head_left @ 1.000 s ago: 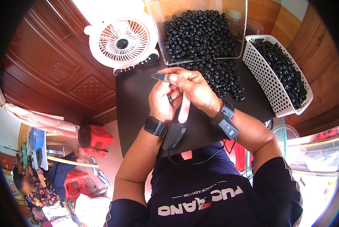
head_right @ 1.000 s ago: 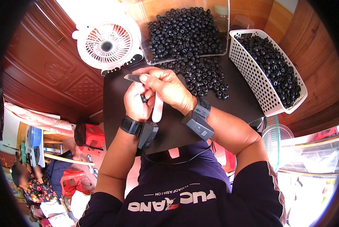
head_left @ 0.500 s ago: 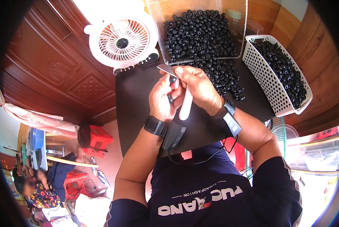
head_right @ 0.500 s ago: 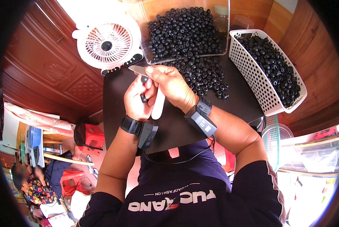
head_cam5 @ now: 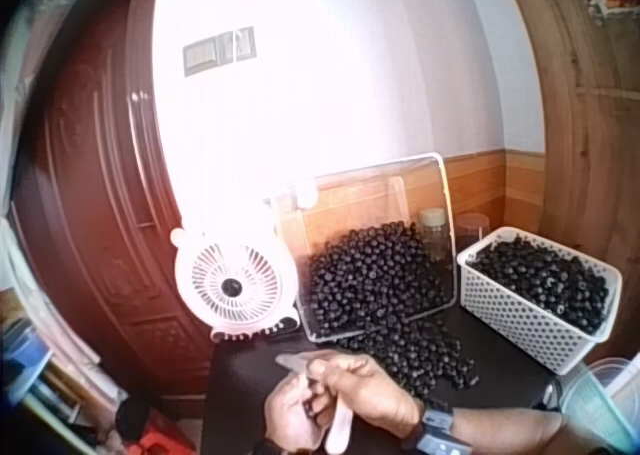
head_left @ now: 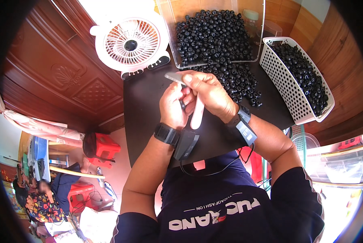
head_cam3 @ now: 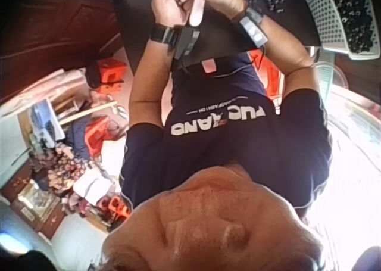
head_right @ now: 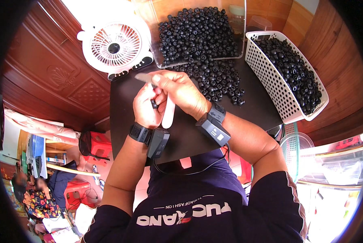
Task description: Trimming excess material from small black rubber or plastic parts using a small blade.
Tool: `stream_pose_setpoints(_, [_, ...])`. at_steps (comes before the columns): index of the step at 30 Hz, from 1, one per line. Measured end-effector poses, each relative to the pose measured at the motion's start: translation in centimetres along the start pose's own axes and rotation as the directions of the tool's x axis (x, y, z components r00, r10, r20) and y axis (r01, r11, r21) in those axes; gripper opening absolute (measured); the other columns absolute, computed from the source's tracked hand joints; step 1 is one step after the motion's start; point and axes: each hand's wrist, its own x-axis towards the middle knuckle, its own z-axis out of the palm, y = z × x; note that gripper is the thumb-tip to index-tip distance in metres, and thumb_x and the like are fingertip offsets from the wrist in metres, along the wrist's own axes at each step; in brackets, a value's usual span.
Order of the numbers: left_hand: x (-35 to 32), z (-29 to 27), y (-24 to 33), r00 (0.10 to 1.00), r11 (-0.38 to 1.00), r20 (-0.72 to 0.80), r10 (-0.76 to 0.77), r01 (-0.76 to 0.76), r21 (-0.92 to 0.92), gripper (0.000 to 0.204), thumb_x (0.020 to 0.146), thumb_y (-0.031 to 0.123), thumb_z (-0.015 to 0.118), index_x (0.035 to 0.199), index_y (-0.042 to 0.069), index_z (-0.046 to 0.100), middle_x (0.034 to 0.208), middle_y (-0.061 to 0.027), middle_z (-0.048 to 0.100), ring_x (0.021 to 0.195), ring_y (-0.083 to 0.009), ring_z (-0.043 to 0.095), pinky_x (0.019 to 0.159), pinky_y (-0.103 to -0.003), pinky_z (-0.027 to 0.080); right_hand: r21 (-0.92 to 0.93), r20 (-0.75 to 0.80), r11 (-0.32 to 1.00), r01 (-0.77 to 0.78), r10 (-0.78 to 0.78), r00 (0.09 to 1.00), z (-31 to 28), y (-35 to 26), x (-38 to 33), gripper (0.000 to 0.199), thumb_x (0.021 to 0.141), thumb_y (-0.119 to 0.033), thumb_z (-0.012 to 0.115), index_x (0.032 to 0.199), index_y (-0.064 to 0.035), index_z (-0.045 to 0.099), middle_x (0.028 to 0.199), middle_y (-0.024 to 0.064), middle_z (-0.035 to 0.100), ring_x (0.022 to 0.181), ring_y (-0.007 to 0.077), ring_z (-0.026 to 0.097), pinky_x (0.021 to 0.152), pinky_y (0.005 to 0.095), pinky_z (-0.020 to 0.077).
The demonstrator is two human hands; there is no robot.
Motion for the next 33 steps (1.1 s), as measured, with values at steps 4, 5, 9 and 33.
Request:
stream_pose_setpoints(4, [0.0,0.2,0.0,0.995,1.0,-0.097,-0.01,0.011,0.015,0.017,0.085,0.023,0.047,0.075,0.009,0.047,0.055,-0.0004,0.041,0.042,-0.0112,0.036,0.04,-0.023,0.03,-0.085,-0.007,0.995,0.048,-0.049,0.999,0.5,-0.3,0.0,0.029,0.094,-0.026,0.052,0.1,-0.0001,0.064,0.071,0.0017,0.062,0.056,0.0086,0.06,0.051,0.0235,0.0532])
stream_pose_setpoints(5, [0.1,0.0,0.0,0.995,1.0,-0.096,-0.012,0.014,0.014,0.017,0.085,0.023,0.047,0.075,0.009,0.047,0.055,-0.0004,0.041,0.042,-0.0112,0.036,0.04,-0.023,0.03,-0.043,-0.03,0.999,0.019,-0.02,0.999,0.6,-0.4,0.0,0.027,0.095,-0.022,0.05,0.092,-0.0001,0.064,0.071,0.003,0.063,0.055,0.0096,0.06,0.049,0.0247,0.0527])
stream_pose_setpoints(9, [0.6,-1.1,0.2,0.994,1.0,0.11,-0.01,0.012,-0.017,0.031,0.092,0.035,0.041,0.078,0.009,0.048,0.058,-0.0011,0.04,0.044,-0.0121,0.035,0.04,-0.024,0.027,0.081,-0.031,0.993,0.087,-0.085,0.996,-0.5,-0.8,0.7,0.028,0.095,-0.022,0.05,0.097,0.0014,0.064,0.08,0.0077,0.066,0.065,0.0141,0.063,0.061,0.0299,0.0551])
stream_pose_setpoints(33, [2.7,-6.2,2.9,0.971,0.975,-0.113,-0.21,0.2,-0.093,0.019,0.096,0.023,0.043,0.089,0.007,0.051,0.069,-0.0058,0.046,0.053,-0.0157,0.043,0.042,-0.024,0.034,-0.046,-0.543,0.939,0.342,-0.311,0.78,-6.8,-4.3,2.9,0.025,0.091,-0.027,0.055,0.081,-0.0038,0.058,0.083,0.0103,0.066,0.072,0.0168,0.061,0.06,0.0329,0.0506])
